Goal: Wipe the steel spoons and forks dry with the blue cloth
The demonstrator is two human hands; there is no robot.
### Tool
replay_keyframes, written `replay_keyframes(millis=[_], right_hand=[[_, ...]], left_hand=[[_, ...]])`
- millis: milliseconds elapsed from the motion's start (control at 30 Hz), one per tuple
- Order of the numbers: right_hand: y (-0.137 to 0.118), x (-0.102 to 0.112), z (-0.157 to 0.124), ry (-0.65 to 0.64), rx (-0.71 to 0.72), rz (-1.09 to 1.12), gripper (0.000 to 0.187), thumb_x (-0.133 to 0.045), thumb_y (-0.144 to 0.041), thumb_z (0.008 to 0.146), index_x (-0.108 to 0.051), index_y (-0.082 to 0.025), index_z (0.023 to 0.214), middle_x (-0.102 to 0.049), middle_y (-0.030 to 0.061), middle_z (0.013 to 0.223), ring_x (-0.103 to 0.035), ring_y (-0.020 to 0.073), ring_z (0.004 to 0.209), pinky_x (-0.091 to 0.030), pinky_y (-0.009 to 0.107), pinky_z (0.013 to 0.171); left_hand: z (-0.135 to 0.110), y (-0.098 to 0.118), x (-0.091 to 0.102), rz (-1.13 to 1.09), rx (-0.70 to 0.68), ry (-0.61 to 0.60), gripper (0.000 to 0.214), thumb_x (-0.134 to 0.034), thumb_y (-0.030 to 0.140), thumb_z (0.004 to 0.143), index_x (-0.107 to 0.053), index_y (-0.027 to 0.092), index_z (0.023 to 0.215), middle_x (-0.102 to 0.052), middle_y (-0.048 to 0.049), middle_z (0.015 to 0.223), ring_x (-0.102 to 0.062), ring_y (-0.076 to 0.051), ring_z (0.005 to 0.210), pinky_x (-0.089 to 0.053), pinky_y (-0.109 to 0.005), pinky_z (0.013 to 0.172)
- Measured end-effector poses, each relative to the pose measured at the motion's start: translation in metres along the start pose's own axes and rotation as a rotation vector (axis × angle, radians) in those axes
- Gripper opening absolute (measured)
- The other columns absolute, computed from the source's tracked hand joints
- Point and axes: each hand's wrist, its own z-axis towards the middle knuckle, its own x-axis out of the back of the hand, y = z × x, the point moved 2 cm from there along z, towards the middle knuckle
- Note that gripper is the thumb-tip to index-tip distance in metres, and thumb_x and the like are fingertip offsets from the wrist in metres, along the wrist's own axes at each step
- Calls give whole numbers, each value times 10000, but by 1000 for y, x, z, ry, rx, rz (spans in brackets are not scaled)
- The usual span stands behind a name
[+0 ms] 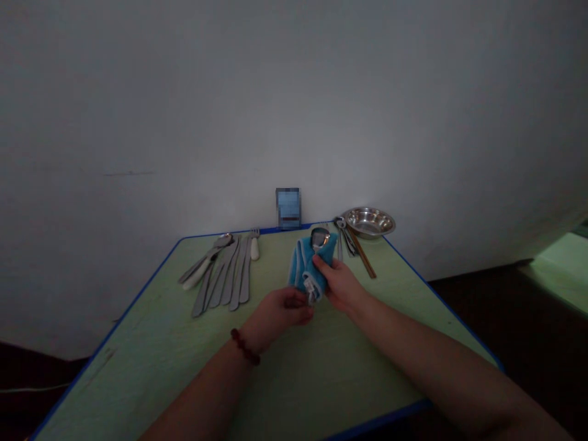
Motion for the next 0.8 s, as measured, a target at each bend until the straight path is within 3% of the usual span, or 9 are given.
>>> replay_keyframes(millis=[433,800], right_hand=[[3,0,0,-31,45,-93,297,-683,-360,541,-601,-145,728,-633,1,664,-559,114,563,-446,276,604],[5,2,-2,-54,79,-196,291,-659,-365,574,-611,-173,787,-641,14,745,-570,132,619,-448,297,649]], left_hand=[[-2,4,-1,-62,-46,48,132,-652,203,539,-553,144,603,-576,19,584,-549,-116,568,-436,-267,615],[4,-4,3,-1,-39,25,190,-645,252,566,-591,143,714,-607,-5,666,-566,-133,626,-439,-302,676]])
